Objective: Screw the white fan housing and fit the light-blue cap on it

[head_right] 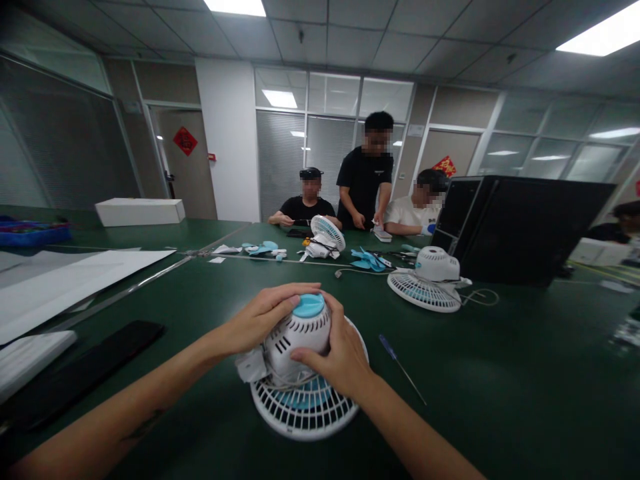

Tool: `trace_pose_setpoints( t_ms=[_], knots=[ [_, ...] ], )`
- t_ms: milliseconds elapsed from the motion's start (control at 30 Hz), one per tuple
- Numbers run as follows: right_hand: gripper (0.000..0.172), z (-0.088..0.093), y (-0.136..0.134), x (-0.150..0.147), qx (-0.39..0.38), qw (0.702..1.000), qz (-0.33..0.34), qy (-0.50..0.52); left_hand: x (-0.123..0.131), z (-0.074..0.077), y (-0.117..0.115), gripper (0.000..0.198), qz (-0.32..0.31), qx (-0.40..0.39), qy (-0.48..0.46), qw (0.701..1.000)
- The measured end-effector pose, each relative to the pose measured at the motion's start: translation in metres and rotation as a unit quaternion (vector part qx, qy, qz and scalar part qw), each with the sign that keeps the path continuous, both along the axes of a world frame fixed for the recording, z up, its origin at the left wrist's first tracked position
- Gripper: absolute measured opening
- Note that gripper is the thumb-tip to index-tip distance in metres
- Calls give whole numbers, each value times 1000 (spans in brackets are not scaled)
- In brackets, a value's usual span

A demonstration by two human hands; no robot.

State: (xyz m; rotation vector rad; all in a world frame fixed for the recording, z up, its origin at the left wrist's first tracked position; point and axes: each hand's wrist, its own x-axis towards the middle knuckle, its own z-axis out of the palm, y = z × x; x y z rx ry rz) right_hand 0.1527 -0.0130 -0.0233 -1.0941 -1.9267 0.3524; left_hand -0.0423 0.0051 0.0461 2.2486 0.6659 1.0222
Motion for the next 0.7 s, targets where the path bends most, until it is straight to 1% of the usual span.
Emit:
trace_pose_setpoints(
  t_ms=[67, 133, 200, 267, 333, 433, 533, 600, 700],
  knots=[
    [94, 0, 0, 0, -6, 1000, 1, -1, 0, -1, -1, 33, 6, 8, 2, 1000],
    [94, 1, -1, 0, -11, 1000, 0, -2, 1, -1, -3, 32, 30, 20, 5, 999],
    [94, 2, -2, 0, -14, 1000, 1, -3, 3, -1, -3, 34, 58, 31, 11, 998],
    [95, 2, -2, 0, -18, 1000, 0, -1, 3, 1, -3, 40, 72, 37, 14, 997],
    [95, 2, -1, 0, -25, 1000, -1, 3, 2, 2, -3, 41, 64, 33, 12, 997],
    [95, 1, 0, 0, -28, 1000, 0, 8, 0, 3, -3, 39, 22, 15, 2, 1000],
    [94, -1, 0, 1, -11, 1000, 3, 8, 1, 1, -3, 36, -8, 3, -19, 1000],
    [93, -2, 0, 1, -1, 1000, 5, 6, 3, 1, -4, 33, -7, -3, -28, 1000],
    [94, -2, 0, 1, -1, 1000, 2, 2, 7, 1, -6, 30, 26, -12, -31, 999]
  ],
)
